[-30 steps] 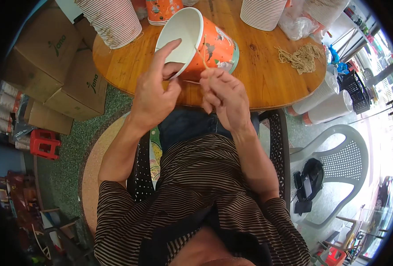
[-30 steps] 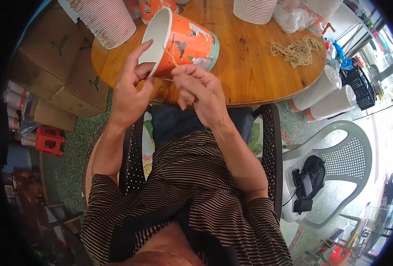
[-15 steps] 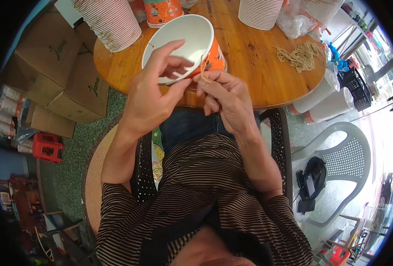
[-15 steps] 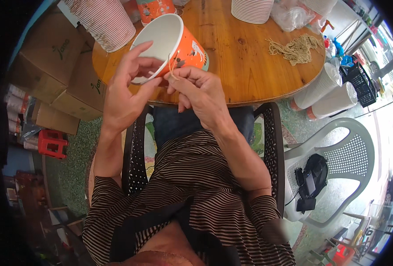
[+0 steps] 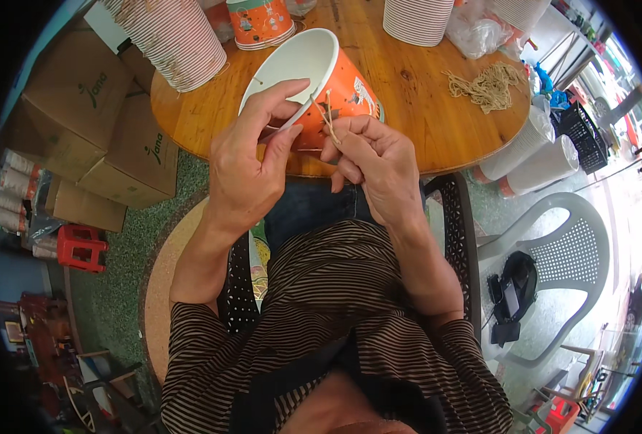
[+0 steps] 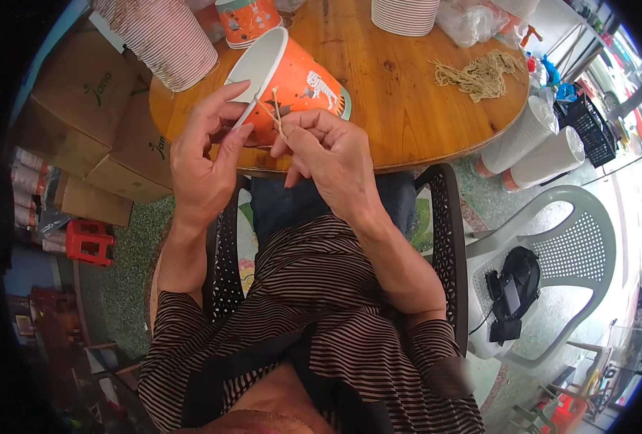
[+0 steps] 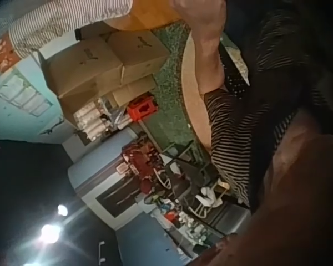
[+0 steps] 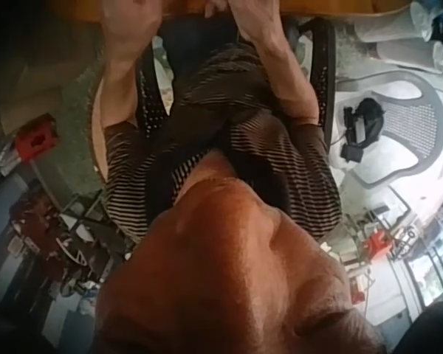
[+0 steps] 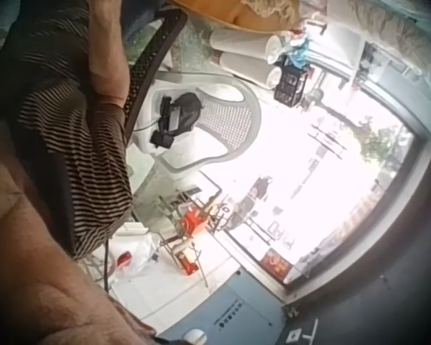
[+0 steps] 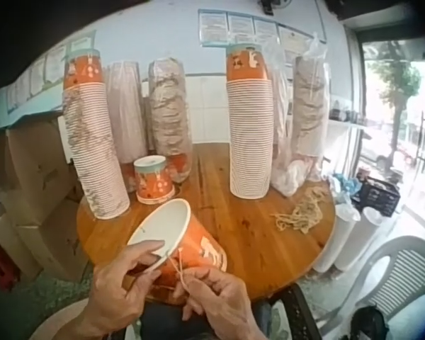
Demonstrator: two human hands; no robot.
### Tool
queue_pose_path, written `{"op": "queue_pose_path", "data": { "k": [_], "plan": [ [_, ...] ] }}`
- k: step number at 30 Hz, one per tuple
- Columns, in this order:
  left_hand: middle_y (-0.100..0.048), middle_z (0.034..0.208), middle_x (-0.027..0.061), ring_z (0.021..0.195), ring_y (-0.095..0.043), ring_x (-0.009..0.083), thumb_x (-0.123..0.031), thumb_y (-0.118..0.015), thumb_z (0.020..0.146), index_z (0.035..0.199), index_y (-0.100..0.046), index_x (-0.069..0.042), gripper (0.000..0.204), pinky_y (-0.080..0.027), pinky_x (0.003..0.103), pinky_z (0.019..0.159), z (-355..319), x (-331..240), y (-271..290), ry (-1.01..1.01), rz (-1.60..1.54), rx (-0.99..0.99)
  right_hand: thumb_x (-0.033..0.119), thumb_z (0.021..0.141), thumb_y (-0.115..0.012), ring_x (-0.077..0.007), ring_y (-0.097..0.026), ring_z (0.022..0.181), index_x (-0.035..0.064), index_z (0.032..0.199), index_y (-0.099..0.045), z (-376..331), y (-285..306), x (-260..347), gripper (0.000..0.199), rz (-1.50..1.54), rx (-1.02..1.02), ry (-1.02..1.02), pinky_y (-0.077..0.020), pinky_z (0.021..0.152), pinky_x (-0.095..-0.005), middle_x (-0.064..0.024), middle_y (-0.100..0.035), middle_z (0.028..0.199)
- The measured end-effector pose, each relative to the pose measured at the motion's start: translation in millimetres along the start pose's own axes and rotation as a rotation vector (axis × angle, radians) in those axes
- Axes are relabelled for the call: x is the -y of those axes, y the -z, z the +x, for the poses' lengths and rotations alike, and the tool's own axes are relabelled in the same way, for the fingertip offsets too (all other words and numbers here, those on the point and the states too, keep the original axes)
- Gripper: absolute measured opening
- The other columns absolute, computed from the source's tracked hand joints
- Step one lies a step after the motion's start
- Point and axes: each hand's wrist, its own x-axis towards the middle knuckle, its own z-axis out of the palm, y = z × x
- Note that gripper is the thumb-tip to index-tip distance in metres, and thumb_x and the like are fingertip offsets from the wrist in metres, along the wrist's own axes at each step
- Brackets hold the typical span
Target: Tying a rubber band around a paper bowl.
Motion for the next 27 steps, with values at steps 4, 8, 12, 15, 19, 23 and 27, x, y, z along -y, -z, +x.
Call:
{"op": "queue_pose_path", "data": {
  "k": [4, 8, 12, 15, 19, 23, 27],
  "plan": [
    [-0.071, 0.100, 0.0144, 0.087, -0.073, 0.0252, 0.012, -0.066, 0.089, 0.133, -0.063, -0.003, 0.047, -0.059, 0.035, 0.077, -5, -6, -4, -0.031, 0.029, -0.031, 0.011, 0.099, -0.064, -0.0040, -0.051, 0.058, -0.0061, 0.106, -0.066, -6, -1, 3, 0.019, -0.005, -0.029, -0.013, -0.0538, 0.053, -0.0248, -0.0083, -0.069, 0.084],
    [-0.070, 0.106, 0.0090, 0.091, -0.068, 0.0138, 0.008, -0.066, 0.094, 0.135, -0.063, -0.003, 0.042, -0.058, 0.028, 0.079, -11, -4, -8, -0.133, 0.050, -0.040, 0.013, 0.099, -0.066, -0.0043, -0.055, 0.060, -0.0054, 0.102, -0.067, -8, 0, 3, 0.018, -0.082, -0.054, -0.008, -0.0510, 0.051, -0.0233, -0.0055, -0.068, 0.081],
    [-0.070, 0.112, 0.0177, 0.090, -0.073, 0.0264, 0.015, -0.066, 0.087, 0.135, -0.061, -0.002, 0.051, -0.060, 0.035, 0.076, -17, -2, -9, -0.109, 0.048, -0.008, 0.013, 0.098, -0.070, -0.0024, -0.055, 0.061, -0.0039, 0.099, -0.072, -11, -3, 8, 0.017, -0.116, -0.136, 0.024, -0.0426, 0.050, -0.0190, -0.0001, -0.066, 0.076],
    [-0.071, 0.109, 0.0172, 0.086, -0.073, 0.0264, 0.016, -0.067, 0.086, 0.138, -0.059, -0.002, 0.056, -0.060, 0.035, 0.073, -19, -4, -12, -0.041, -0.020, 0.002, 0.009, 0.098, -0.070, 0.0001, -0.054, 0.063, -0.0031, 0.102, -0.074, -11, -15, 6, 0.013, -0.184, -0.206, 0.194, -0.0385, 0.051, -0.0167, 0.0024, -0.068, 0.077],
    [-0.073, 0.103, 0.0150, 0.087, -0.075, 0.0250, 0.014, -0.068, 0.086, 0.144, -0.053, -0.002, 0.061, -0.060, 0.034, 0.075, -19, -8, -13, -0.102, 0.031, 0.031, 0.005, 0.098, -0.070, 0.0016, -0.053, 0.065, -0.0033, 0.103, -0.075, -8, -16, 9, 0.011, -0.280, -0.225, 0.257, -0.0388, 0.053, -0.0164, 0.0027, -0.070, 0.081],
    [-0.076, 0.098, 0.0141, 0.090, -0.077, 0.0248, 0.013, -0.070, 0.087, 0.147, -0.046, 0.002, 0.066, -0.060, 0.033, 0.078, -22, -4, -17, -0.166, 0.180, 0.044, 0.005, 0.098, -0.069, 0.0007, -0.056, 0.063, -0.0038, 0.103, -0.075, -10, -13, 18, 0.012, -0.285, -0.180, 0.242, -0.0423, 0.052, -0.0179, 0.0013, -0.071, 0.082],
    [-0.076, 0.095, 0.0151, 0.089, -0.078, 0.0261, 0.013, -0.071, 0.086, 0.148, -0.044, 0.003, 0.069, -0.060, 0.033, 0.077, -22, 4, -20, -0.203, 0.219, 0.028, 0.008, 0.099, -0.067, -0.0026, -0.057, 0.058, -0.0051, 0.100, -0.073, -14, -3, 32, 0.014, -0.299, -0.089, 0.138, -0.0457, 0.050, -0.0200, -0.0019, -0.071, 0.081]
  ]
}}
